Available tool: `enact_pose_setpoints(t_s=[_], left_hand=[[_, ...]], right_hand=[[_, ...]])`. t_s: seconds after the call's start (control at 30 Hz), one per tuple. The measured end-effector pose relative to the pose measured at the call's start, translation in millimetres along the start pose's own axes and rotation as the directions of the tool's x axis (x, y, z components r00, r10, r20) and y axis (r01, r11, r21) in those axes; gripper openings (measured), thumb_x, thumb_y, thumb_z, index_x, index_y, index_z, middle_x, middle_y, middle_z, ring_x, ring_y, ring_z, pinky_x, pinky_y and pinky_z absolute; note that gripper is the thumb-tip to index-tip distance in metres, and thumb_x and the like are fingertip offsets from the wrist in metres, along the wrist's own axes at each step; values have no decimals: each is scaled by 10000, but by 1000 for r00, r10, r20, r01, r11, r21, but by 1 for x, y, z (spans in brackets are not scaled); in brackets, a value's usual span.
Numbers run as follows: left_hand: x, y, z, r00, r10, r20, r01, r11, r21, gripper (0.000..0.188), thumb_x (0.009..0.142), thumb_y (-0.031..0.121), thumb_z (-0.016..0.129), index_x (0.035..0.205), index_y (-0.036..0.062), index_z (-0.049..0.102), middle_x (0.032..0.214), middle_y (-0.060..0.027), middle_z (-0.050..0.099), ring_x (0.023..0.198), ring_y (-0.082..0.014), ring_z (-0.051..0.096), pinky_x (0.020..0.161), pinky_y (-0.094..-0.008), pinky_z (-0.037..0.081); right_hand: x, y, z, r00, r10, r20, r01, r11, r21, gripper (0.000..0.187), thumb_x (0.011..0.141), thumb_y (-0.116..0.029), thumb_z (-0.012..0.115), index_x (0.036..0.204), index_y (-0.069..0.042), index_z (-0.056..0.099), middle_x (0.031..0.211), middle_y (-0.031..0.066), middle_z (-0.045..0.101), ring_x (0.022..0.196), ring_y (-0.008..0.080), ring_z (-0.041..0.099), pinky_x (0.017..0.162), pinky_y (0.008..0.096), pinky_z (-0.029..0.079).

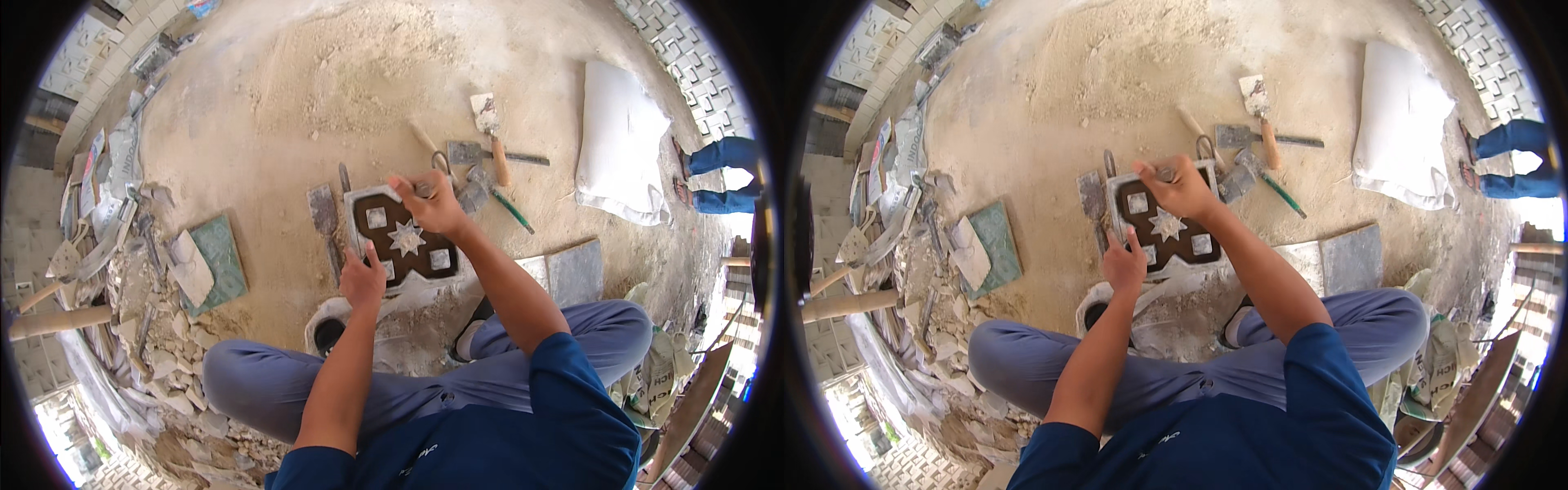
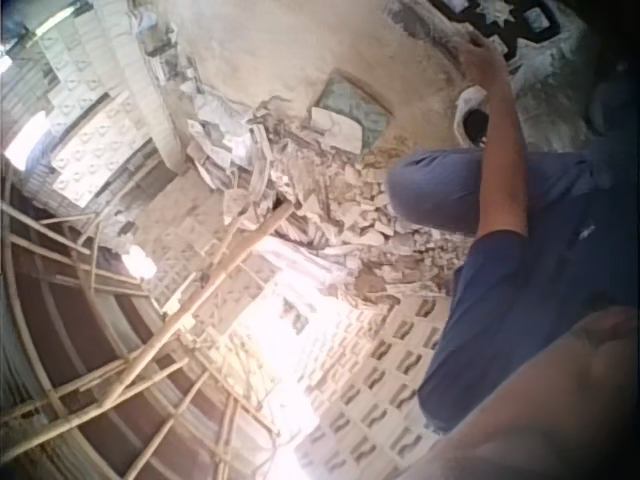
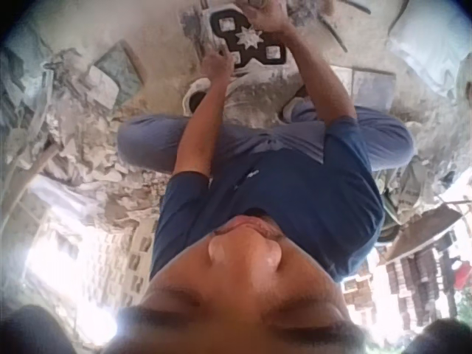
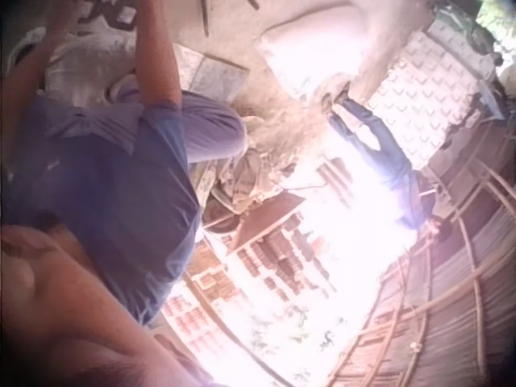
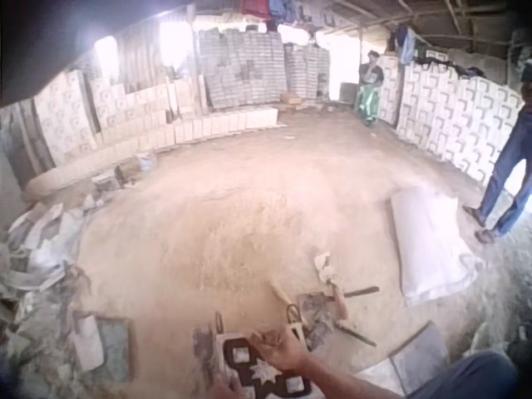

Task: The person cleans sand and debris from a star-patterned tile mold and then uses a small chisel and a wooden mallet to carve or clear out the interior details of the tile.

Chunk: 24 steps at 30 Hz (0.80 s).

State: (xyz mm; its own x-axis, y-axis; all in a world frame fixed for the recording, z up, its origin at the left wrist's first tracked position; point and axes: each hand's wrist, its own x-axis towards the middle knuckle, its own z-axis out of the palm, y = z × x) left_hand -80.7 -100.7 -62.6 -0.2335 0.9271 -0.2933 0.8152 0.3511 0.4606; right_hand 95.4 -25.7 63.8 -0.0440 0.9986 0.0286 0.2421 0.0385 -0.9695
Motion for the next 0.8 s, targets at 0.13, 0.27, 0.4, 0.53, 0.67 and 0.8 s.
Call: enact_pose_setpoints(t_s=[0.13,0.27,0.4,0.53,0.67,0.8], left_hand=[[0,1,1,999,-29,-12,29,999,26,764,1010,625,359,1382,-25,510,1118,-288,681,1020,-457,665,870,-569,514],[4,3,4,1000,-6,-4,6,1000,16,760,1010,627,355,1372,-21,517,1089,-288,687,1001,-458,671,852,-572,519],[4,-1,3,1000,-24,-11,25,999,32,782,1011,632,347,1396,-33,494,1103,-286,689,1008,-458,670,867,-569,515],[4,1,3,1000,-11,-1,11,1000,29,790,1013,624,353,1416,-45,474,1119,-288,686,1020,-458,667,883,-568,508],[5,2,1,1000,-18,-19,18,1000,22,775,1014,617,359,1407,-40,483,1114,-286,688,1025,-459,665,886,-568,507],[1,0,4,1000,-7,-21,8,1000,22,757,1013,613,364,1394,-28,495,1100,-286,689,1011,-462,666,868,-574,509]], right_hand=[[-4,2,7,957,-177,-229,216,964,155,469,1029,-225,601,633,6,505,548,-50,364,580,39,322,467,312,259],[4,11,-6,999,-29,-30,30,999,44,479,1033,-219,592,624,6,482,559,-61,357,586,29,337,472,303,251],[6,8,7,842,-289,-455,386,913,135,425,1014,-245,621,657,-26,553,553,-29,471,492,54,379,458,282,297],[5,15,-2,971,-171,-170,174,985,5,369,1021,-221,615,714,-22,574,545,-12,467,497,59,387,459,275,301],[3,13,-6,957,-127,-262,216,913,345,442,1003,-230,635,664,24,511,574,-64,351,573,42,332,494,280,259],[14,10,3,956,-16,-291,80,975,206,459,1001,-229,635,634,13,502,561,-66,335,538,36,305,472,285,238]])
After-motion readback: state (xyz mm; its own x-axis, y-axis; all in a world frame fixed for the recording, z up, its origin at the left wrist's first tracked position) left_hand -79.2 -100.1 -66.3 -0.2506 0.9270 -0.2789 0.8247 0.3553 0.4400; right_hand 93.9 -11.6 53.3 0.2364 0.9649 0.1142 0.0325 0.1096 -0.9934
